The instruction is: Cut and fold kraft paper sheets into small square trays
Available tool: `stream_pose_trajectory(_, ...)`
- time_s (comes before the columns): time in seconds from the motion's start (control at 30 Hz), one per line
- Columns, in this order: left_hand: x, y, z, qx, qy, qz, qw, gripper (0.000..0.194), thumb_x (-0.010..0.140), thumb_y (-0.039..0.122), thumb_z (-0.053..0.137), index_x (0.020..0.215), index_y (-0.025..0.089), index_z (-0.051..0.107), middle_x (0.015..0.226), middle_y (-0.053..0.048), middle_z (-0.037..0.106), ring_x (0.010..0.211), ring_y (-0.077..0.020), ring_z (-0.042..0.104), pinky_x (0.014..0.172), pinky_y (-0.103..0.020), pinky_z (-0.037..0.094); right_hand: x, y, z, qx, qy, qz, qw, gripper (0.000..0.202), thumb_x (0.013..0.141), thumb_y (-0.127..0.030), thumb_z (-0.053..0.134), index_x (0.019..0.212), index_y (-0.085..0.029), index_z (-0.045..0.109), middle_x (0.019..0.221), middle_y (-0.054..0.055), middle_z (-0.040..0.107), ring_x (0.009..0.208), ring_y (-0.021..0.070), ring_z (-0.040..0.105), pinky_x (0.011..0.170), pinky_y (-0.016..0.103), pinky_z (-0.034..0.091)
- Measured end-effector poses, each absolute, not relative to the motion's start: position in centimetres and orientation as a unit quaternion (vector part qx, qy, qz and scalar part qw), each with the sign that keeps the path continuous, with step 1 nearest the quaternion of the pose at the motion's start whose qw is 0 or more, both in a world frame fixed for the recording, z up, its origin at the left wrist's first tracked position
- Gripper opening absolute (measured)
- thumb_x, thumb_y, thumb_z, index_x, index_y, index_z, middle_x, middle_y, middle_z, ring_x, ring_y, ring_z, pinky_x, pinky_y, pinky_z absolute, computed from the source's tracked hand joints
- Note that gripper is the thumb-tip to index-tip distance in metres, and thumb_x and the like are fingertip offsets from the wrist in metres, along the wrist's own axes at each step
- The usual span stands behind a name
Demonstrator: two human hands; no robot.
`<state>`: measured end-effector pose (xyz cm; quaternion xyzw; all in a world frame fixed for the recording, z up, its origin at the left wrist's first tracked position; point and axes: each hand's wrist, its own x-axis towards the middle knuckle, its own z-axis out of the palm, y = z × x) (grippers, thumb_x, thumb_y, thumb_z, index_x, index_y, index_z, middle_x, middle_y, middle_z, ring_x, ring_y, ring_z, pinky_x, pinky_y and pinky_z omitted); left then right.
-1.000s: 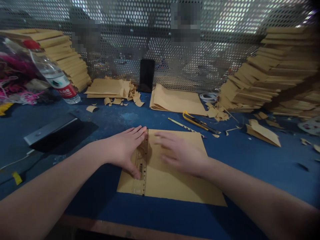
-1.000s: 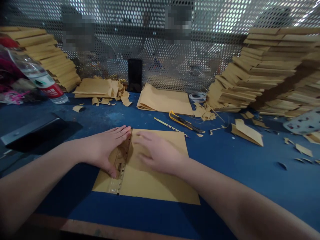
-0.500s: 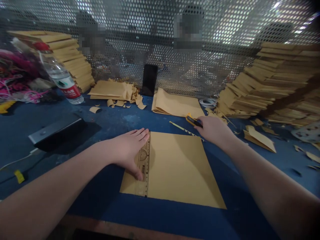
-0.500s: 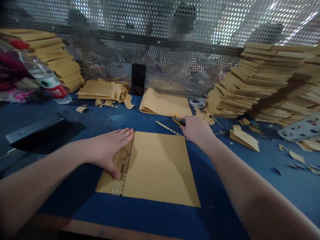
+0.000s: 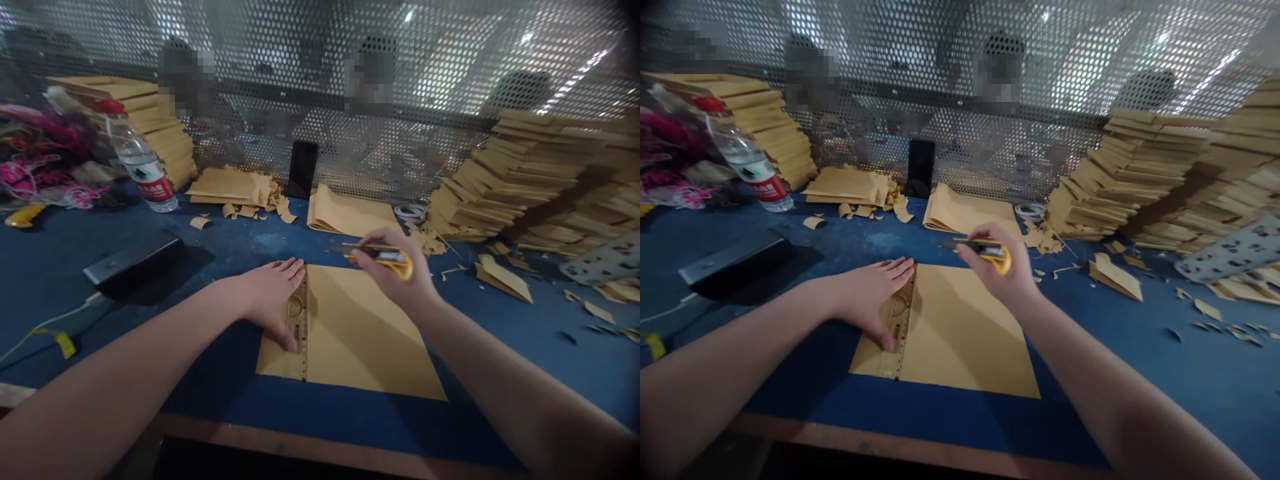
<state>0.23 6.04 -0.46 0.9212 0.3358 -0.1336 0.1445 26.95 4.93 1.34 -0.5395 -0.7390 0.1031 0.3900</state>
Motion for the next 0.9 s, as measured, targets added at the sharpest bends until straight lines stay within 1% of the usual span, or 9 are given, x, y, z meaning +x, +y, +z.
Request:
stream_pose_trajectory(0.13,0.5,5.9,-0.2,0.915,0.349,-0.143,0.144,0.149,0.049,0.089,0.060,0.153,0.000,0.002,0.158,-0.018,-0.008,0.150,-0.0358,0.002,0.123,-0.047,0.012,23.7,3.7,0.5,-0.464,-0.802,0.059,0.371,0.015,0.086,-0.035,0.061,0.092,-0.022,0.057,0.089,0.005,0.064,0.081,0.0199,0.063,0.075,0.035,0.051)
stream_pose_trajectory(0.23,0.5,5.8,-0.4,0.915,0.354,-0.138,0.137,0.145,0.050,0.086,0.061,0.154,0.003,0.003,0.159,-0.016,-0.006,0.150,-0.0338,0.003,0.123,-0.045,0.013,22.4,3.3,0.1,-0.409,-0.839,0.042,0.358,0.009,0.086,-0.028,0.061,0.090,-0.021,0.056,0.088,0.006,0.061,0.082,0.0196,0.059,0.074,0.033,0.050)
stream_pose_trajectory(0.33,0.4,5.7,-0.5,0.915,0.355,-0.136,0.131,0.146,0.050,0.087,0.060,0.154,0.001,0.003,0.159,-0.017,-0.006,0.151,-0.0326,0.003,0.123,-0.043,0.012,22.0,3.2,-0.5,-0.368,-0.848,0.023,0.382,0.012,0.081,-0.022,0.065,0.090,-0.021,0.056,0.087,0.006,0.060,0.079,0.0194,0.058,0.071,0.033,0.049)
stream_pose_trajectory(0.43,0.4,5.6,-0.5,0.915,0.356,-0.139,0.130,0.149,0.049,0.089,0.060,0.153,0.000,0.001,0.160,-0.016,-0.006,0.151,-0.0323,0.002,0.123,-0.042,0.012,22.0,3.3,-1.1,-0.363,-0.846,0.012,0.390,0.018,0.078,-0.017,0.067,0.091,-0.021,0.056,0.086,0.006,0.060,0.079,0.0196,0.058,0.071,0.033,0.050)
stream_pose_trajectory(0.6,0.5,5.5,-0.3,0.914,0.357,-0.142,0.130,0.149,0.049,0.088,0.061,0.153,0.001,0.000,0.159,-0.016,-0.007,0.151,-0.0316,0.002,0.124,-0.040,0.010,21.9,3.2,-1.6,-0.359,-0.850,0.018,0.385,0.021,0.077,-0.013,0.066,0.092,-0.021,0.055,0.088,0.006,0.060,0.080,0.0195,0.058,0.071,0.033,0.050)
stream_pose_trajectory(0.73,0.5,5.6,-0.3,0.914,0.353,-0.151,0.129,0.151,0.049,0.090,0.059,0.152,-0.001,-0.003,0.159,-0.017,-0.008,0.151,-0.0316,0.001,0.124,-0.041,0.010,21.7,3.2,-1.7,-0.352,-0.855,0.012,0.381,0.020,0.077,-0.011,0.065,0.093,-0.020,0.054,0.090,0.006,0.059,0.081,0.0186,0.057,0.072,0.032,0.050)
stream_pose_trajectory(0.9,0.8,5.6,0.0,0.911,0.355,-0.174,0.115,0.149,0.050,0.091,0.056,0.152,0.000,-0.003,0.158,-0.017,-0.009,0.151,-0.0309,0.000,0.123,-0.041,0.009,21.4,3.1,-1.8,-0.343,-0.866,-0.003,0.364,0.019,0.078,-0.011,0.064,0.089,-0.020,0.052,0.089,0.007,0.058,0.080,0.0183,0.056,0.071,0.031,0.049)
